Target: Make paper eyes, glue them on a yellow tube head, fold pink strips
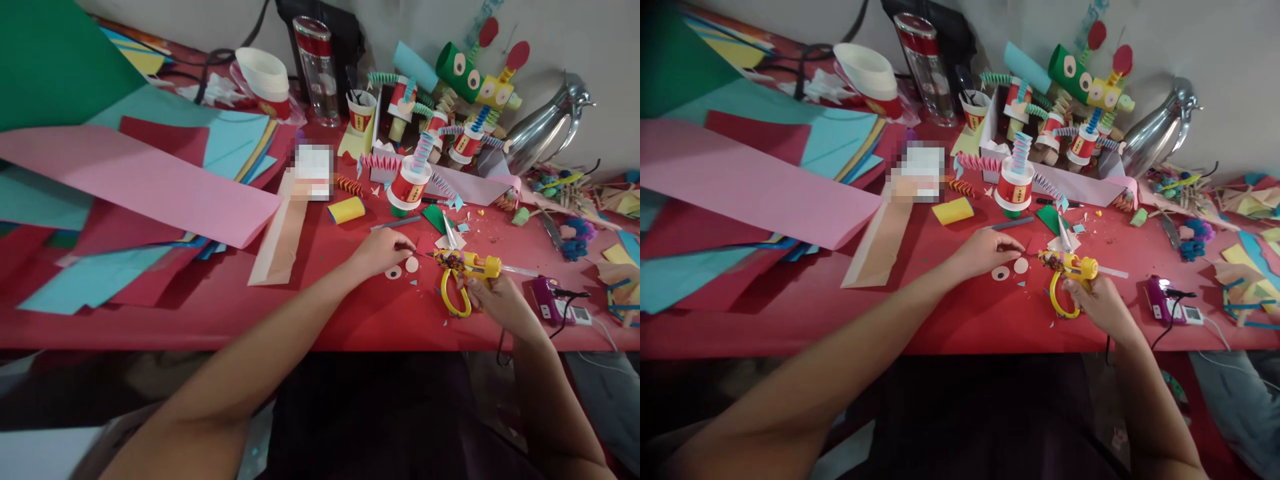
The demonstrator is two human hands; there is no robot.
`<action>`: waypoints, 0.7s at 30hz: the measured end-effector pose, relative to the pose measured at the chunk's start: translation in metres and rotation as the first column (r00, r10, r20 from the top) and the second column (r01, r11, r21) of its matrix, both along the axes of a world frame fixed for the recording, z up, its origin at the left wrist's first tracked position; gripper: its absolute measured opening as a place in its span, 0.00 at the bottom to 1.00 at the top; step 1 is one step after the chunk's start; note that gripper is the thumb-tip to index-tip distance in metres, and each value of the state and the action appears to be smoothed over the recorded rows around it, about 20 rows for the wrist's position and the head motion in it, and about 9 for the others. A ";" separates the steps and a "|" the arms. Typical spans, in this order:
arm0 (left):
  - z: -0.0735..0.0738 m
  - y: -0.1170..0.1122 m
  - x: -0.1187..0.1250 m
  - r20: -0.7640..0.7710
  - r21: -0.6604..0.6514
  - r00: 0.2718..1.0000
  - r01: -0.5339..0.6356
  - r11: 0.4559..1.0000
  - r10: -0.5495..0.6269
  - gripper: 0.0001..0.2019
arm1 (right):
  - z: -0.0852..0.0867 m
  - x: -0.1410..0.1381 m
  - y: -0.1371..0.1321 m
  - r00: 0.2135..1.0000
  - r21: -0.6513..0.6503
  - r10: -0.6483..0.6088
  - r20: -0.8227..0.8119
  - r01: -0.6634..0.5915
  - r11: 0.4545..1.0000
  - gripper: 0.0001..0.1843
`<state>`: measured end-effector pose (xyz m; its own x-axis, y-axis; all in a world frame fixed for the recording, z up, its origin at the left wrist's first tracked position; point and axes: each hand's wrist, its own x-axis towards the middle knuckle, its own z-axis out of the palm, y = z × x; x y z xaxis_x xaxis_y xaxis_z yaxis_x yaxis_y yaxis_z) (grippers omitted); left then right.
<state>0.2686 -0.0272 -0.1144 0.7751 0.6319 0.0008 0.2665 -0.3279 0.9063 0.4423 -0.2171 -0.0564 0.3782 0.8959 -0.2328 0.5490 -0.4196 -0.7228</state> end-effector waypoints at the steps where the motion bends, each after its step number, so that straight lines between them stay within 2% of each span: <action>1: 0.000 0.001 0.000 -0.011 0.044 1.000 0.002 0.999 -0.002 0.07 | -0.001 0.000 0.000 1.000 0.001 0.007 -0.001 -0.007 1.000 0.27; 5: 0.002 0.004 -0.004 -0.042 0.149 0.999 -0.002 0.989 0.009 0.07 | -0.004 -0.005 0.003 0.999 0.008 0.039 -0.003 -0.039 0.999 0.25; 9: 0.002 0.007 -0.005 -0.076 0.201 0.995 0.072 0.977 -0.058 0.07 | -0.004 -0.012 0.008 0.995 0.023 0.099 0.027 -0.100 0.995 0.20; 16: 0.001 0.007 -0.002 -0.168 0.243 0.982 0.126 0.962 -0.087 0.07 | 0.000 -0.020 0.019 0.983 0.011 0.148 0.106 -0.150 0.989 0.19; 21: 0.001 0.009 -0.003 -0.143 0.218 0.986 0.119 0.969 -0.089 0.08 | -0.002 -0.022 0.023 0.980 0.013 0.143 0.141 -0.146 0.989 0.21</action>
<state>0.2659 -0.0182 -0.1133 0.8395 0.5426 0.0280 0.3310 -0.5516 0.7656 0.4206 -0.1945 -0.0587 0.2717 0.9481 -0.1655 0.6988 -0.3125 -0.6434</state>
